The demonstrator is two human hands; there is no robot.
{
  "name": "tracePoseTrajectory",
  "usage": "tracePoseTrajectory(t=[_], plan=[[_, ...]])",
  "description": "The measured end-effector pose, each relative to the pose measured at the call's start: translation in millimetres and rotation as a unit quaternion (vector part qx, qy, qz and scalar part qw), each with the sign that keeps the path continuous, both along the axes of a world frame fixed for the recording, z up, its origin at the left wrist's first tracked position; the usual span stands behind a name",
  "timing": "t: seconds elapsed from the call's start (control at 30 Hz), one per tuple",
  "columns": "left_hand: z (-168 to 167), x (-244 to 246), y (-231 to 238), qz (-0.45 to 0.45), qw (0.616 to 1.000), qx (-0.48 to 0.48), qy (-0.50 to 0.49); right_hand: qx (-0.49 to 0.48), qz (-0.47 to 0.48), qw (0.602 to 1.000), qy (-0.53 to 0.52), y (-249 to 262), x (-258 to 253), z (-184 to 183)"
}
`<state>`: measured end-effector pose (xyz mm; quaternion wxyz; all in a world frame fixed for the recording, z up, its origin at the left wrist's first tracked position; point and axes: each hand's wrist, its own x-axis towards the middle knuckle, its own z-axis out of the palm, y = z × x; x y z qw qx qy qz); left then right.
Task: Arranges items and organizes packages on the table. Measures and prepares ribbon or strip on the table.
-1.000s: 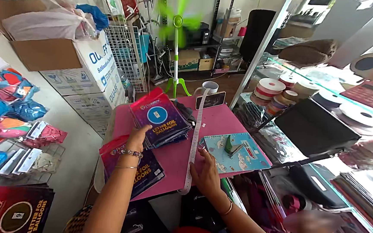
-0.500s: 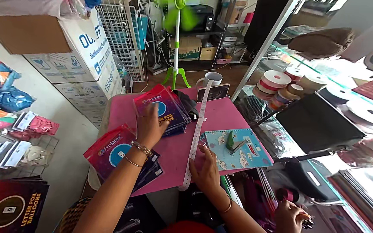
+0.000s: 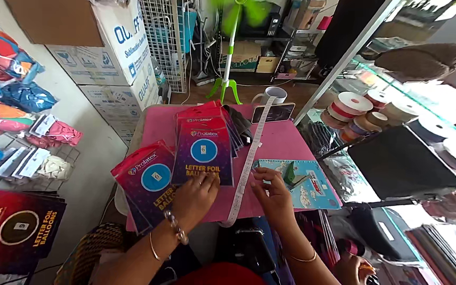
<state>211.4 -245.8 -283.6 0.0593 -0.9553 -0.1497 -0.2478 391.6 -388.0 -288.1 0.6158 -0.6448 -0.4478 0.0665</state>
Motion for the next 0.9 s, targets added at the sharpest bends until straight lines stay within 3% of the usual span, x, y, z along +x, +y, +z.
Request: tracePoseTrajectory(t=[0.07,0.17,0.4,0.57,0.9], plan=[[-14.0,-11.3,-26.0,0.033,0.999,0.017,0.005,-0.033,0.035,0.999,0.002,2.0,-4.4,6.8],[-30.9,-12.4,-54.7,0.098,0.995,0.015,0.015,-0.169,0.120,0.978,-0.013,8.1,-5.1,14.1],[-31.6,6.2,-66.6,0.180,0.983,-0.010,0.036,-0.411,0.291,0.855,-0.121,42.8,15.3,36.8],[-31.0,5.7,-63.3,0.163,0.985,-0.012,0.051,-0.504,0.293,0.796,-0.161,61.5,11.3,47.7],[-34.5,2.5,-61.9,0.153,0.987,-0.006,0.052,-0.546,0.236,0.781,-0.190,70.3,-2.2,43.8]])
